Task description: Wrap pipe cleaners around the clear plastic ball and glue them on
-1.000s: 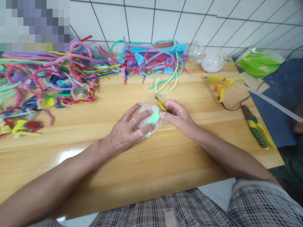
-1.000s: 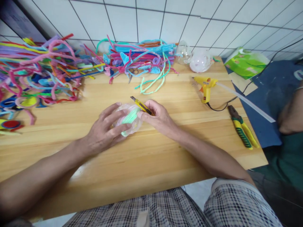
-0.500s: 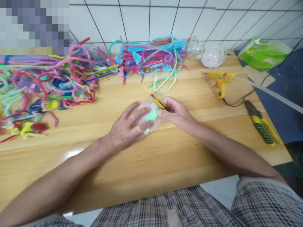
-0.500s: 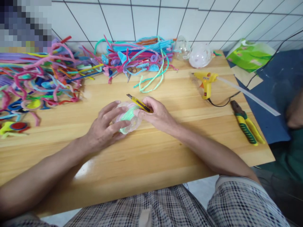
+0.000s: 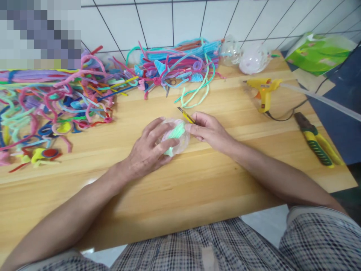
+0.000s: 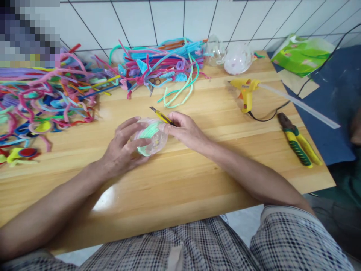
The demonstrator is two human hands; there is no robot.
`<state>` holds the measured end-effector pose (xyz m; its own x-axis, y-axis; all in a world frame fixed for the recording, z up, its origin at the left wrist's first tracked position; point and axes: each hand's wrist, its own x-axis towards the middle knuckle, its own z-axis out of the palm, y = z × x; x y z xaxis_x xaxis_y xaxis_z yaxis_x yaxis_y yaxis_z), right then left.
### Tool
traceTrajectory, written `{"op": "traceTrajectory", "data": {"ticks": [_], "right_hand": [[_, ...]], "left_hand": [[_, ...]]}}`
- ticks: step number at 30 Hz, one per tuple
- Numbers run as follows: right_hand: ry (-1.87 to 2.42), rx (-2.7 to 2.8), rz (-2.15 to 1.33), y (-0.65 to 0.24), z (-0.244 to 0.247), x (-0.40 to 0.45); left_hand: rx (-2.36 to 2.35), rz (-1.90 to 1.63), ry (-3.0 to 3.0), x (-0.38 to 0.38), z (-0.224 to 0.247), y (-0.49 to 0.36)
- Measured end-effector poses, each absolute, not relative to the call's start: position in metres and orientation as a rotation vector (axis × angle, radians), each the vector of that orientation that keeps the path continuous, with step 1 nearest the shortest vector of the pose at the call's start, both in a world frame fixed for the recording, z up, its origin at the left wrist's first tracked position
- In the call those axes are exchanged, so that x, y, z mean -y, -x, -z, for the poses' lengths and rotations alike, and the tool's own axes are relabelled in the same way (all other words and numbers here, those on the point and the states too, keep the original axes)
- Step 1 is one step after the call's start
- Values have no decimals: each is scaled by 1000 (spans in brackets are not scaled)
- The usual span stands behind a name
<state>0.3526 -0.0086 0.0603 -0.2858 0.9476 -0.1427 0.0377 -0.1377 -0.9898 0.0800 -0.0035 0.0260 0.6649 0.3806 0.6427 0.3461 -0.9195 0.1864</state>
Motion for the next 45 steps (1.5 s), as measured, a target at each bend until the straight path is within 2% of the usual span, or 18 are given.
{"op": "traceTrajectory", "data": {"ticks": [21,26,32,39,45], "right_hand": [[1203,1426,-1424,-352,-59,10],[1218,1455,-1377,-351,-61,11],[1210,1484,-1359,-352,-62,9],[1215,1493,-1394,-354,-65,10],[1271,1549,-1287,-353,-64,13]], "left_hand": [[-664,-1013,-2921,2,-38,-81],[-580,-1078,-2914,-3,-35,-81],[-698,-955,-2942,1,-40,-78],[-628,-1001,-2917,-1,-38,-78],[-562,-1028,-2891,-3,-37,-79]]}}
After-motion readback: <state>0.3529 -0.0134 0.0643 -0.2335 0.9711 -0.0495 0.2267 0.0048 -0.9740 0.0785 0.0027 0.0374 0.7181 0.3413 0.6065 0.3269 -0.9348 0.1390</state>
